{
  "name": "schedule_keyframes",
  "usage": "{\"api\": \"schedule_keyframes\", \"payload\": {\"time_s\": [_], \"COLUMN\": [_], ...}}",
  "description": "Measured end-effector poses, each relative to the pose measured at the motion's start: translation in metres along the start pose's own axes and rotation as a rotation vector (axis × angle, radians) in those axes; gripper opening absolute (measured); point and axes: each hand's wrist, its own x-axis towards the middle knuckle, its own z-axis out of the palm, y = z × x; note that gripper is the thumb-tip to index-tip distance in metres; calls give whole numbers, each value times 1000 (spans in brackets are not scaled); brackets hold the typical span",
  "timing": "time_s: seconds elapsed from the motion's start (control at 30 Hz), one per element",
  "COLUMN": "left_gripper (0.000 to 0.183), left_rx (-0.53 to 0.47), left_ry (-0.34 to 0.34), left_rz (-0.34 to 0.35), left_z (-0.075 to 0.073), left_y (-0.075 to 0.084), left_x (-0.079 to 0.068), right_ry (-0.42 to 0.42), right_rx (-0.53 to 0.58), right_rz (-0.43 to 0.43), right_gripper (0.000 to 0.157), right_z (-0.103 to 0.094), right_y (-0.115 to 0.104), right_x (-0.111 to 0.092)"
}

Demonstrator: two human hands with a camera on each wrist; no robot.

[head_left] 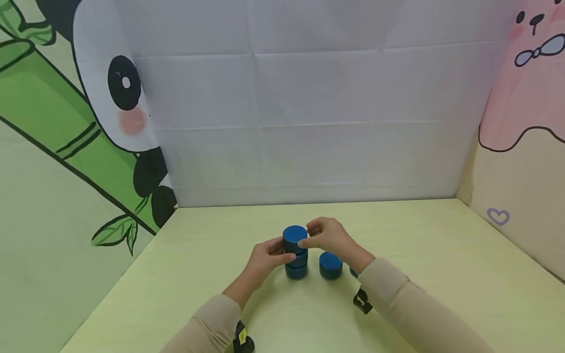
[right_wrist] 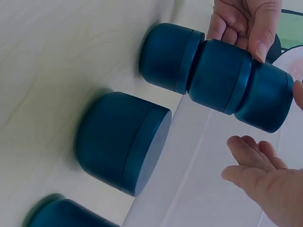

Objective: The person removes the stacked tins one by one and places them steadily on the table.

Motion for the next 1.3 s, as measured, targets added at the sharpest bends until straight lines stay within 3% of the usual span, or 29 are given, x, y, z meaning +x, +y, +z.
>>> {"api": "schedule_keyframes", "payload": {"time_s": [0.63,1.3], "left_gripper": [63,62], "left_rx": [-27,-38], "left_ry": [-23,-41], "left_rz": [5,14], "left_z": [-1,0], "left_y": [-2,0], "left_x": [0,0], "right_ry": [-4,18], "right_rx": [49,19], "right_rz": [-21,-45], "right_gripper": [53,42], "right_z": [11,9], "right_y": [-3,-1], "right_x": [-1,-1]}}
